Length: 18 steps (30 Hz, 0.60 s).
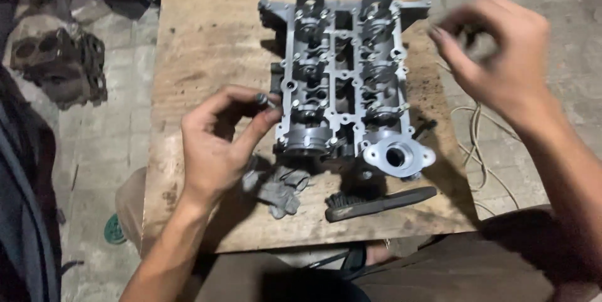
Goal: Inserting small bolts and mechanical components into an engine cylinder head assembly
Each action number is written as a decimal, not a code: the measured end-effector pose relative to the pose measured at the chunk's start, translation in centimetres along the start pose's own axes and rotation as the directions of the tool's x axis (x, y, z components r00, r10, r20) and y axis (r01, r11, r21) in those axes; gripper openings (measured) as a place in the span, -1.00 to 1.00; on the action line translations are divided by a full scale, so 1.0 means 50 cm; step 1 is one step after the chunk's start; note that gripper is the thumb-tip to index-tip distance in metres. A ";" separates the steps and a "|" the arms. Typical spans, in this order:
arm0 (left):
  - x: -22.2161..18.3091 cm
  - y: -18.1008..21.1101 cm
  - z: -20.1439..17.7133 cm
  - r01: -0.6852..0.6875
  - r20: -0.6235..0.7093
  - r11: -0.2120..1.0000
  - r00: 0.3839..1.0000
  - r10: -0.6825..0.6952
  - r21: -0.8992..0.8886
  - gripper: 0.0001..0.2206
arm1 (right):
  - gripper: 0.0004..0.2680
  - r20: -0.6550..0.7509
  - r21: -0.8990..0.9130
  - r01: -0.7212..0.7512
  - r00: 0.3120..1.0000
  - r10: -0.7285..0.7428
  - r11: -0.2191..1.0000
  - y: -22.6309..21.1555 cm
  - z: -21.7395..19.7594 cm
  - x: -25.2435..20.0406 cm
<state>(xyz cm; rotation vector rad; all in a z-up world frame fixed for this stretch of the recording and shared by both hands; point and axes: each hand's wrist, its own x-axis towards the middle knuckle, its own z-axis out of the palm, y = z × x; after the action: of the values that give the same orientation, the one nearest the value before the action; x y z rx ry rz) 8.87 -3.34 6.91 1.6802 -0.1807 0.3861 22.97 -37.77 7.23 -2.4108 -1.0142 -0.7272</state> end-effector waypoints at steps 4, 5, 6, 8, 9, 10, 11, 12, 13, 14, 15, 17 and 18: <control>0.071 0.019 0.029 -0.180 0.072 0.975 0.983 0.171 0.132 -0.84 | -0.85 -0.011 -0.039 0.102 0.995 -0.103 0.994 0.076 0.080 0.108; 0.086 0.007 0.040 -0.191 0.079 0.974 0.980 0.183 0.121 -0.84 | -0.85 -0.014 -0.056 0.100 0.995 -0.100 0.993 0.100 0.100 0.123; 0.098 -0.008 0.046 -0.253 0.074 0.952 0.967 0.244 0.170 -0.85 | -0.84 0.000 -0.073 0.107 0.994 -0.107 0.992 0.123 0.128 0.141; 0.116 -0.022 0.060 -0.317 0.073 0.923 0.949 0.308 0.218 -0.86 | -0.84 0.012 -0.092 0.115 0.993 -0.115 0.989 0.144 0.161 0.171; 0.121 -0.021 0.066 -0.304 0.064 0.924 0.953 0.297 0.233 -0.85 | -0.83 0.019 -0.060 0.135 0.991 -0.134 0.989 0.140 0.166 0.183; 0.123 -0.020 0.071 -0.286 0.053 0.925 0.958 0.282 0.251 -0.84 | -0.82 0.028 -0.022 0.154 0.988 -0.154 0.988 0.134 0.174 0.195; 0.129 -0.023 0.076 -0.285 0.052 0.925 0.958 0.281 0.253 -0.84 | -0.82 0.028 -0.019 0.155 0.988 -0.155 0.988 0.139 0.182 0.201; 0.134 -0.027 0.079 -0.270 0.060 0.934 0.963 0.263 0.234 -0.83 | -0.82 0.059 -0.017 0.120 0.991 -0.118 0.993 0.143 0.191 0.207; 0.139 -0.031 0.083 -0.255 0.068 0.943 0.967 0.246 0.216 -0.82 | -0.82 0.090 -0.015 0.084 0.992 -0.083 0.996 0.147 0.201 0.212; 0.149 -0.038 0.083 -0.253 0.069 0.943 0.967 0.244 0.217 -0.82 | -0.82 0.091 -0.013 0.084 0.992 -0.082 0.996 0.146 0.206 0.219; 0.158 -0.046 0.084 -0.277 0.086 0.931 0.961 0.264 0.236 -0.83 | -0.85 0.133 -0.029 0.024 0.991 -0.020 0.999 0.144 0.210 0.225; 0.184 -0.066 0.082 -0.296 0.106 0.920 0.955 0.278 0.258 -0.83 | -0.88 0.176 -0.042 -0.039 0.983 0.046 0.998 0.145 0.218 0.231; 0.200 -0.078 0.081 -0.338 0.114 0.897 0.941 0.319 0.285 -0.84 | -0.87 0.170 -0.050 -0.031 0.985 0.039 0.998 0.148 0.221 0.231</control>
<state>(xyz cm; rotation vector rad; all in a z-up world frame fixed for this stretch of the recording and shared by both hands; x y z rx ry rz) 20.10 -5.74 6.40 1.9696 -0.4796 0.6387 38.70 -30.31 4.40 -2.5607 -1.0273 -0.5459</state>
